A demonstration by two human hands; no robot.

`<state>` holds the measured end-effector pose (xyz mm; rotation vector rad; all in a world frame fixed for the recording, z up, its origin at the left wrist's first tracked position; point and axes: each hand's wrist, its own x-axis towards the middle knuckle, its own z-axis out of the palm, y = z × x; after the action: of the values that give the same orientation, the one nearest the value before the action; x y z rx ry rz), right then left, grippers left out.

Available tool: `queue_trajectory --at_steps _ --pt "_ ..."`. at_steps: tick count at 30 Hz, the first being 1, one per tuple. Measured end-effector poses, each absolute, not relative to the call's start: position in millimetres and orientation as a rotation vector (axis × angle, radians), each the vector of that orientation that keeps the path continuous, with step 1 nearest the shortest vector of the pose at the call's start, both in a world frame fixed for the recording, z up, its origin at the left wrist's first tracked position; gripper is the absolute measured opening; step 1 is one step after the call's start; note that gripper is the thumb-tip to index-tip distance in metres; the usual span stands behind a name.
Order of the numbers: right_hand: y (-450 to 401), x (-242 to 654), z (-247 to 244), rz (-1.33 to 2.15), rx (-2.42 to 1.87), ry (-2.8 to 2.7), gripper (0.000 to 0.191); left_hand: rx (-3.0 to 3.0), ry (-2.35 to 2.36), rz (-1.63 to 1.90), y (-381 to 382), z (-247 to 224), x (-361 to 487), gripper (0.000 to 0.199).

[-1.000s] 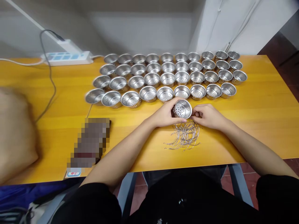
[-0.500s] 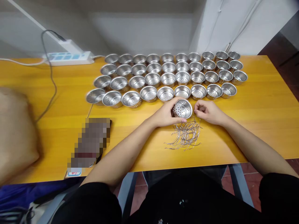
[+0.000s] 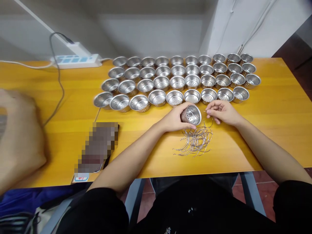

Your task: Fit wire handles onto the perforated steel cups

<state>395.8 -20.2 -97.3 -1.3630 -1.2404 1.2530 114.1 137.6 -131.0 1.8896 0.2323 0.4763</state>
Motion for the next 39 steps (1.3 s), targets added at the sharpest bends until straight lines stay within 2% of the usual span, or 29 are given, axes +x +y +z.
queue_trajectory --at_steps 10,18,24,39 --pt "-18 398 -102 1.274 -1.321 -1.151 0.074 1.861 0.183 0.466 145 -144 113 0.117" --pt "-19 402 -106 1.264 -1.276 -1.2 0.053 1.853 0.175 0.499 144 -146 113 0.119" --pt "-18 404 -109 1.244 -1.219 -1.207 0.056 1.88 0.168 0.52 143 -144 113 0.119" --pt "-17 405 -109 1.218 -1.157 -1.207 0.051 1.894 0.169 0.582 139 -143 114 0.114"
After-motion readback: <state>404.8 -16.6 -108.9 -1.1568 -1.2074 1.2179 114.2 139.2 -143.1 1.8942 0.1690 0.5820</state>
